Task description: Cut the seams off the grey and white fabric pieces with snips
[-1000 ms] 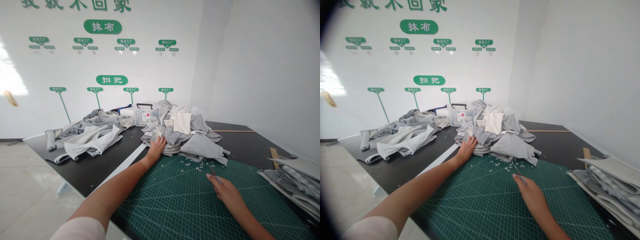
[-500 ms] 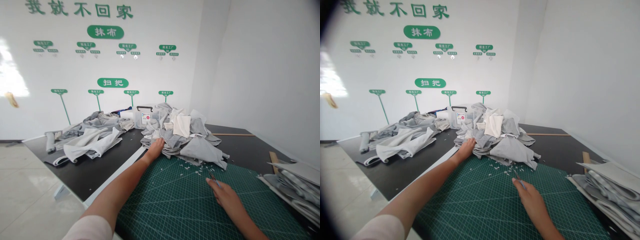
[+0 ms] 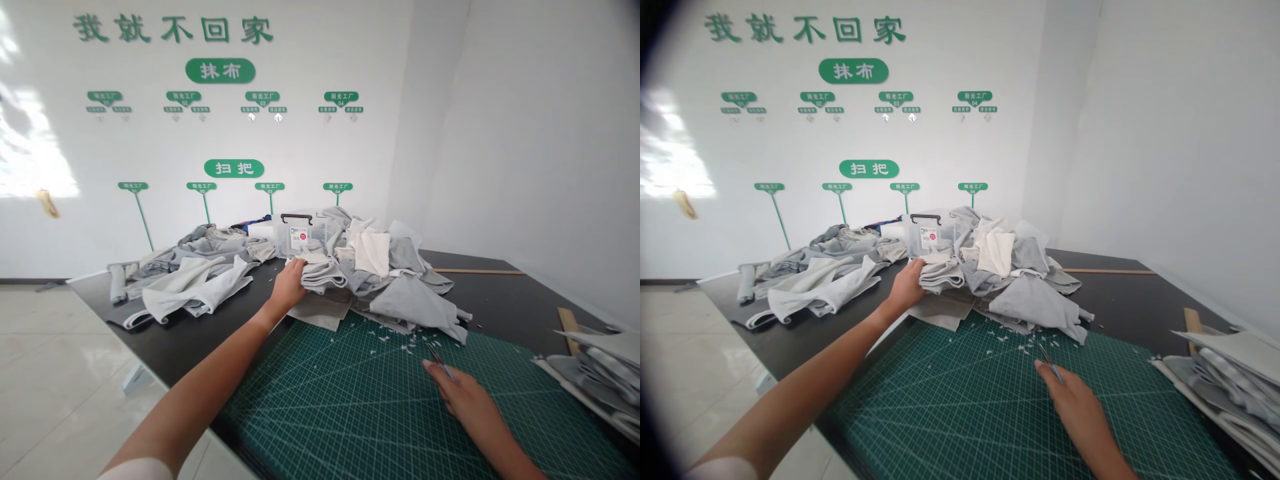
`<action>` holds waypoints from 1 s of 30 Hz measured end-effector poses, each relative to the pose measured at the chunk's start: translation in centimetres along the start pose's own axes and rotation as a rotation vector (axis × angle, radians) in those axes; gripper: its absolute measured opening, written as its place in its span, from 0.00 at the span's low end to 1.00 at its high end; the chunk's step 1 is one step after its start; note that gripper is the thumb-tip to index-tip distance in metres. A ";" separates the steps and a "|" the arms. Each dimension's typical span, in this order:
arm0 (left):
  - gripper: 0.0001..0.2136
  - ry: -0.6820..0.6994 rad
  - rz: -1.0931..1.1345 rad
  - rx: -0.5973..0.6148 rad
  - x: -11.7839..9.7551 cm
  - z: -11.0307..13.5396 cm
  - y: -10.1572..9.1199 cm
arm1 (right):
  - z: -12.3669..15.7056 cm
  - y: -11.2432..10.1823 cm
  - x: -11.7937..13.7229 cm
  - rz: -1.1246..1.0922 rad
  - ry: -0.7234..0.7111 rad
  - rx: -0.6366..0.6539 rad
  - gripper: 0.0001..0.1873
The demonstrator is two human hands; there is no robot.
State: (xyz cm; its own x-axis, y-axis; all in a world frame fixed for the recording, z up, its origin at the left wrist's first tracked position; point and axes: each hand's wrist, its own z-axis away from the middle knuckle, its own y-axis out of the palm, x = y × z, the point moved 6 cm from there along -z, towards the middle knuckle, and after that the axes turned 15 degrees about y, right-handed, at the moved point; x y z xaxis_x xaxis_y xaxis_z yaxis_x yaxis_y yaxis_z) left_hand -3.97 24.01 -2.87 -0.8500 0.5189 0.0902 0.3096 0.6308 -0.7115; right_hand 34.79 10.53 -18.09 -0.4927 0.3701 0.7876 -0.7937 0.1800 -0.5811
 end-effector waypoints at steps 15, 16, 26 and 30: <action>0.18 -0.378 -0.072 -0.512 7.5 0.9 -13.0 | 0.2 -0.1 0.4 0.046 0.005 0.000 0.30; 0.19 -0.399 -0.085 -0.533 8.0 0.8 -13.9 | 0.2 -0.1 0.4 0.052 0.005 -0.002 0.30; 0.22 -0.420 -0.056 -0.715 8.8 -1.3 -21.5 | 0.2 -0.2 0.6 0.074 0.002 -0.006 0.30; 0.24 -0.369 0.001 -0.780 7.7 -3.1 -23.4 | 0.3 -0.2 0.7 0.081 0.005 -0.008 0.30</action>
State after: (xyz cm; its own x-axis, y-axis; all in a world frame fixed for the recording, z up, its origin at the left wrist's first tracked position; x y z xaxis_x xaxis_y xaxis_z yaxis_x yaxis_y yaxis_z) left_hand -16.44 15.07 16.65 -0.8916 0.3848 -0.2385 0.4000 0.9163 -0.0169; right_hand 34.55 10.46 -17.37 -0.5534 0.3881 0.7369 -0.7484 0.1565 -0.6445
